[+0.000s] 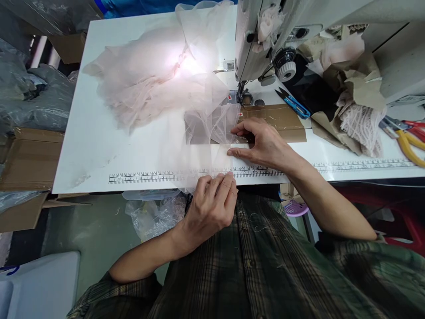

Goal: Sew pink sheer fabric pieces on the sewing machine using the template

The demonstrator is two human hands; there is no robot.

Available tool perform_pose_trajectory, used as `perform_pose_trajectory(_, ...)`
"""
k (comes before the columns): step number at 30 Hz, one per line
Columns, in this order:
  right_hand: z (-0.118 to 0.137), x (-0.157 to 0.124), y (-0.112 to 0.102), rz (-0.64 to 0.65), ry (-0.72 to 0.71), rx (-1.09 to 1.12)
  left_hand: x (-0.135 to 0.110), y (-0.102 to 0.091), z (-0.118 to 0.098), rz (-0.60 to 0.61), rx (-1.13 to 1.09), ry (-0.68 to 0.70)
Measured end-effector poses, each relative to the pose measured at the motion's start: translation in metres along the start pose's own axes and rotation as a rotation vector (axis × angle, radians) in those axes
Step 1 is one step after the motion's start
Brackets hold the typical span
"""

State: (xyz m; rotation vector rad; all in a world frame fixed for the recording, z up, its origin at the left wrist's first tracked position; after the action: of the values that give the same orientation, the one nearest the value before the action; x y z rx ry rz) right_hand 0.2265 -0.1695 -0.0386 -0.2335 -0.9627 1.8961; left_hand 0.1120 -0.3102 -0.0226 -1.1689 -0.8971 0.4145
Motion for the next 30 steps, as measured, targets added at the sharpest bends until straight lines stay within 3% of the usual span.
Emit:
perform_pose_trajectory(15,0.0003,-0.0035,-0.0013,0.041,0.01,0.015,0.0022,-0.0017,0.0008,0.035,-0.017,0.0)
perform_pose_trajectory(21,0.0025,-0.0094,-0.0016,0.151,-0.023,-0.026,0.0023,-0.0023,0.0003,0.034,-0.007,0.008)
perform_pose_trajectory(25,0.0021,-0.0085,0.0003,0.132,0.0,-0.104,0.0029,-0.004,0.0037,0.012,-0.038,-0.029)
perform_pose_trajectory(30,0.0016,-0.0042,-0.0001,0.105,0.016,-0.051,-0.0008,-0.0069,0.0077,0.002,-0.045,-0.118)
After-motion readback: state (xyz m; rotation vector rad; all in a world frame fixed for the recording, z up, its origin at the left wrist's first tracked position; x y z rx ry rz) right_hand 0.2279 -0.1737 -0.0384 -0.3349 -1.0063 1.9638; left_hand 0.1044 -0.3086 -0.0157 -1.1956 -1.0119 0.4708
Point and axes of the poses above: each hand's wrist, its own x-axis towards the middle knuckle, its own y-axis out of the palm, z = x × y, the point moved 5 cm from there along x, towards the middle knuckle
